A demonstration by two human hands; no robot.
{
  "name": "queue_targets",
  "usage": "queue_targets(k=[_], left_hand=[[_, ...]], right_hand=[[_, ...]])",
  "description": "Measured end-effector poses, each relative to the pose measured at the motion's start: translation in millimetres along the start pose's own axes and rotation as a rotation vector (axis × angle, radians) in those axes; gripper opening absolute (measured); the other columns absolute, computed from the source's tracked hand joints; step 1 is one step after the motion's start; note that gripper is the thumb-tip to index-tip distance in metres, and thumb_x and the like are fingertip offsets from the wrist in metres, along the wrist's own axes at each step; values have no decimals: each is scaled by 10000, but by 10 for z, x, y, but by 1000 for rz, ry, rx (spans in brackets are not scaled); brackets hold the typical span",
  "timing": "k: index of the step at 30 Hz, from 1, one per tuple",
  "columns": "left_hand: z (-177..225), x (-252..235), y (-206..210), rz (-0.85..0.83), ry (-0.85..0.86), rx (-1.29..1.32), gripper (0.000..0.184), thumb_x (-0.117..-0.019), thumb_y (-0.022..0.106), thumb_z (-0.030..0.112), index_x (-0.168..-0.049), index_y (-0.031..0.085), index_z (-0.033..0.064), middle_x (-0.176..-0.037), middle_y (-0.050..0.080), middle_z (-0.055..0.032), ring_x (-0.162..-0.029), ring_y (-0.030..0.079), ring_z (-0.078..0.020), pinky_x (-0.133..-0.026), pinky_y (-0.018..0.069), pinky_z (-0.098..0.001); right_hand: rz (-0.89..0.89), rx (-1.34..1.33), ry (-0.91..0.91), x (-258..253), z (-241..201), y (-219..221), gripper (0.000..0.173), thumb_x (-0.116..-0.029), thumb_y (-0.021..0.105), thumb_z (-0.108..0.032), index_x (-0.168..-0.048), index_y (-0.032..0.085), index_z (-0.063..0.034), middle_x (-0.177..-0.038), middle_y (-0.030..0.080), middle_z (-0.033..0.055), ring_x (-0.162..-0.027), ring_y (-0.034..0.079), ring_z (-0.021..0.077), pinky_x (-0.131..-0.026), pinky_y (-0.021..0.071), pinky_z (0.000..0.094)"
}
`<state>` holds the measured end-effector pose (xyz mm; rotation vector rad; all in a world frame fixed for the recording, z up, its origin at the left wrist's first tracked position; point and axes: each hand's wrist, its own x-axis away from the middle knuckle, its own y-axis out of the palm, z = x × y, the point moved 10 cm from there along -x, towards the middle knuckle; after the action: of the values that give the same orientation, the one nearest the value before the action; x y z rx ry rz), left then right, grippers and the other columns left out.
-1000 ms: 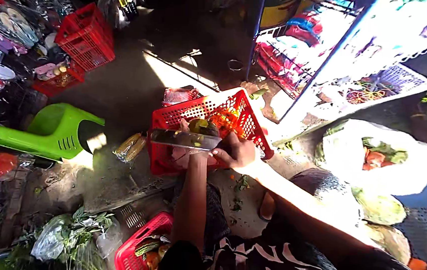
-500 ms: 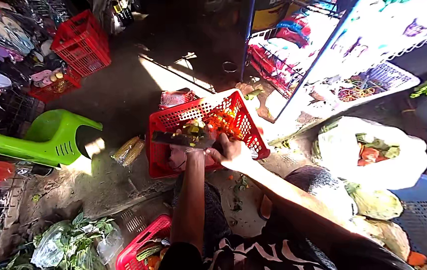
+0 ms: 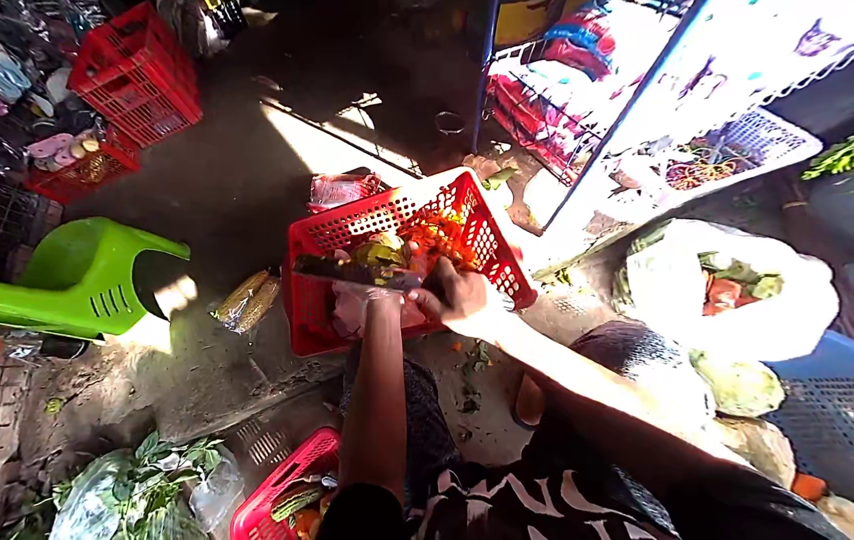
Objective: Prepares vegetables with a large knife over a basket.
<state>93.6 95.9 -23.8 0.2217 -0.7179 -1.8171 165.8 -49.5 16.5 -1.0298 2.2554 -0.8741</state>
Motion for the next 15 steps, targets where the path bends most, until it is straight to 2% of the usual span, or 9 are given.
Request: queue_targets(k=[1,3,4,5,6,8,10,13,15], left_hand=[[-27,43,53,-125,-19,-55,646,-1019,187,695,-1092,605,208,-863,656,59,-783,643,-42,-685,563,-270],[4,81,87,-163,-4,-96,615,-1045,180,649,-1116,588,194,-889,628,60,-802,614,-24,-703,541,-244],[69,100,122,-130,25,-57,522,-1086,194,538,-1102,549,156,-894,579,38,-810,577,-46,-720,520,-262],[25,69,72,-26,16,24,491,-1071,261,515,-998,588,157,-808,625,31,-744,621,-63,-662,551,-284],[-10,51,-1,48,17,20,426,-1075,297,481,-1027,569,156,-837,621,18,-773,627,-86,-686,560,-314],[16,53,-124,202,39,-61,455,-1080,362,480,-1182,572,89,-999,628,-85,-908,628,-195,-778,556,-435],[56,93,-158,259,32,-158,543,-1072,353,527,-1278,556,67,-1115,624,-145,-1002,617,-252,-839,538,-488],[17,7,-149,250,16,-201,594,-1076,290,555,-1327,526,71,-1168,614,-150,-1038,610,-253,-865,532,-495],[-22,29,-88,139,26,-269,471,-1113,274,404,-1318,515,54,-1120,611,-116,-987,603,-189,-851,533,-415]], right_hand=[[15,20,-54,28,-62,39,709,-977,499,-663,-1063,640,26,-675,640,159,-674,689,391,-606,533,584],[-38,23,-53,9,-25,137,719,-980,484,-671,-1076,634,26,-683,633,165,-694,683,401,-621,524,584],[-64,14,-29,-25,45,184,712,-977,492,-667,-1095,634,21,-699,641,168,-715,686,406,-640,526,594],[-68,2,0,-59,135,222,701,-968,517,-656,-1110,641,19,-709,651,177,-726,691,415,-646,527,610],[-75,-1,45,-105,255,256,692,-963,527,-652,-1138,639,9,-731,664,182,-743,696,419,-653,531,624],[-178,-18,297,-232,718,287,706,-974,523,-670,-1316,574,-54,-899,706,218,-891,702,448,-762,532,678],[-232,-68,531,-298,1088,213,727,-996,527,-639,-1460,474,-83,-1096,694,276,-1063,666,494,-879,493,715],[-148,-114,367,-213,603,36,650,-1007,544,-593,-1309,537,-17,-923,690,228,-911,693,445,-788,530,666],[-94,-86,148,-79,149,-5,700,-987,551,-611,-1255,591,34,-822,690,197,-818,705,419,-737,548,631]])
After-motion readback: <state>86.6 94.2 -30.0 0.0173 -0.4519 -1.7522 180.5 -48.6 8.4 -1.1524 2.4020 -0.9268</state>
